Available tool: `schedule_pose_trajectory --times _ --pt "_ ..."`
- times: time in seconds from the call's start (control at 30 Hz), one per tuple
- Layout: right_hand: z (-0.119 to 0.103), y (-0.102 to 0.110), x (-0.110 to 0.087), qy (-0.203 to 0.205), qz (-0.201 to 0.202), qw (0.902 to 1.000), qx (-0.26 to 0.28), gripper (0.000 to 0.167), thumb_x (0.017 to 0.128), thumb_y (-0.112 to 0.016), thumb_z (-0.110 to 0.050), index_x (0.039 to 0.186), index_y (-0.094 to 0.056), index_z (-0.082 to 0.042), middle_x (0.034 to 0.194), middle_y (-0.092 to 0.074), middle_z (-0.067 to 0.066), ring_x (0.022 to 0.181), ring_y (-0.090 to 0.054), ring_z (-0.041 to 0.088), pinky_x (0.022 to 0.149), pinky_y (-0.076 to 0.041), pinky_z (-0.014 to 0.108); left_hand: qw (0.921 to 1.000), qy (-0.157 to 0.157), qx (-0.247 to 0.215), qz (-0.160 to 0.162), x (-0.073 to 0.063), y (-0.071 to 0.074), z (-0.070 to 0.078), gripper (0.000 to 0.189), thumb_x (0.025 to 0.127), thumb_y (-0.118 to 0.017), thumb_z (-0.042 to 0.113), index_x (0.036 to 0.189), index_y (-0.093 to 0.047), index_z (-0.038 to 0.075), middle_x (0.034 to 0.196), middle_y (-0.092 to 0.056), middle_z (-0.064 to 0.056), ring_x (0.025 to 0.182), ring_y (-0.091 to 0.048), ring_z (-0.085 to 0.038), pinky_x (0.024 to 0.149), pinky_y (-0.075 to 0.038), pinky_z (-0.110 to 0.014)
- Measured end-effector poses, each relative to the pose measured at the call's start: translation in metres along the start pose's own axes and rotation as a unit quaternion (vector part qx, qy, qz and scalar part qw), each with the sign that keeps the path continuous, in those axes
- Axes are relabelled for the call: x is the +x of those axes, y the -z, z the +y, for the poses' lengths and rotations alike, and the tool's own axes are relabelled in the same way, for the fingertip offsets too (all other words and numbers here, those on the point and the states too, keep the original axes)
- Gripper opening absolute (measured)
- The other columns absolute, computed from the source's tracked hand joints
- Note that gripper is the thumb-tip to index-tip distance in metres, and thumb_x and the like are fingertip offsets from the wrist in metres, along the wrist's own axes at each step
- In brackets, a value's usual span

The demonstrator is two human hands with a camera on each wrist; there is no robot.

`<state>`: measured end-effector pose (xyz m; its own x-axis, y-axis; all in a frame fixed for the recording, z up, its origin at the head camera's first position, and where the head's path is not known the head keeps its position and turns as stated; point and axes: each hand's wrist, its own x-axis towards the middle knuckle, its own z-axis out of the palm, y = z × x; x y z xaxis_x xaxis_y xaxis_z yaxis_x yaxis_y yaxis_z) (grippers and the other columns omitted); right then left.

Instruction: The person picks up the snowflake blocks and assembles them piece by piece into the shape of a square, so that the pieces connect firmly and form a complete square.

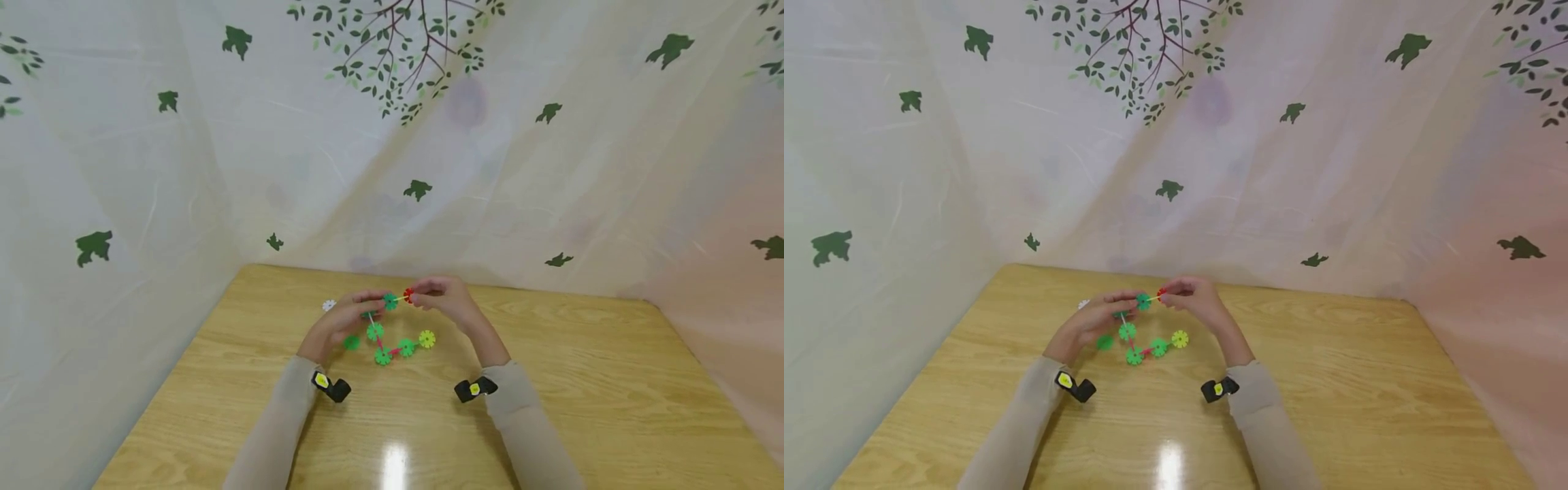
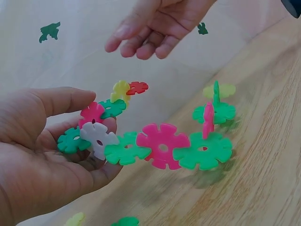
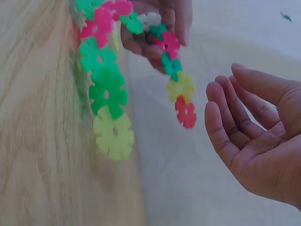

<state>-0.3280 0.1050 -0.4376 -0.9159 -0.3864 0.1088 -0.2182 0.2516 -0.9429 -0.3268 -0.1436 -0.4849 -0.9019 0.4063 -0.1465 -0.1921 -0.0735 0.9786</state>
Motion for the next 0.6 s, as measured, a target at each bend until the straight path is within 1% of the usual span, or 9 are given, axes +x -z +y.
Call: schedule_pose_trajectory --times 0.07,0.13,0.27,0.33,0.47,0.6 --pt "-0.006 -0.007 -0.001 0.021 -0.022 0.9991 -0.028 0.026 0.094 -0.074 -0.011 0.114 -0.072 0.005 0.099 -0.076 0.013 0.086 -0.071 0.02 0.08 -0.06 0.039 1.0 0.0 0.002 0.001 0.0 0.001 0.0 0.042 0.105 -0.056 0.012 0.144 -0.052 -0.003 0.112 -0.063 0.004 0.117 -0.056 -0.024 0.116 -0.042 -0.045" --pt "-0.012 -0.016 -0.003 0.044 -0.048 0.9958 -0.064 0.024 0.093 -0.075 -0.012 0.112 -0.074 0.003 0.098 -0.076 0.011 0.086 -0.07 0.02 0.078 -0.059 0.034 1.0 0.001 0.002 0.0 0.0 0.001 0.0 0.043 0.105 -0.056 0.012 0.145 -0.052 -0.002 0.115 -0.063 0.003 0.117 -0.057 -0.022 0.115 -0.043 -0.043" --pt "-0.019 -0.035 -0.005 0.09 -0.114 0.9817 -0.123 0.02 0.093 -0.074 -0.012 0.109 -0.076 0.0 0.101 -0.077 0.012 0.088 -0.07 0.015 0.079 -0.059 0.028 1.0 -0.001 0.003 0.001 0.0 0.002 0.001 0.042 0.106 -0.055 0.013 0.146 -0.052 -0.001 0.125 -0.065 -0.002 0.116 -0.06 -0.017 0.109 -0.047 -0.036" --pt "-0.021 -0.044 -0.006 0.102 -0.148 0.9745 -0.134 0.02 0.094 -0.074 -0.01 0.11 -0.075 0.002 0.103 -0.076 0.014 0.089 -0.07 0.014 0.079 -0.059 0.026 1.0 -0.004 0.002 0.005 -0.001 0.002 0.003 0.042 0.106 -0.054 0.013 0.146 -0.053 0.0 0.127 -0.065 -0.004 0.114 -0.061 -0.015 0.104 -0.049 -0.032" --pt "-0.022 -0.063 -0.008 0.122 -0.189 0.9619 -0.156 0.019 0.092 -0.074 -0.005 0.107 -0.074 0.005 0.103 -0.076 0.018 0.089 -0.073 0.019 0.077 -0.059 0.023 0.9999 -0.004 -0.013 0.011 0.001 0.002 0.004 0.041 0.106 -0.054 0.014 0.145 -0.054 0.001 0.12 -0.064 -0.001 0.109 -0.06 -0.013 0.095 -0.051 -0.028" --pt "-0.018 -0.079 -0.009 0.126 -0.2 0.9543 -0.182 0.021 0.09 -0.076 -0.003 0.108 -0.073 0.007 0.105 -0.075 0.02 0.09 -0.074 0.022 0.077 -0.058 0.019 0.9989 -0.002 -0.044 0.016 0.004 0.005 0.003 0.04 0.106 -0.055 0.011 0.143 -0.054 -0.002 0.11 -0.064 0.003 0.105 -0.057 -0.017 0.091 -0.05 -0.027"
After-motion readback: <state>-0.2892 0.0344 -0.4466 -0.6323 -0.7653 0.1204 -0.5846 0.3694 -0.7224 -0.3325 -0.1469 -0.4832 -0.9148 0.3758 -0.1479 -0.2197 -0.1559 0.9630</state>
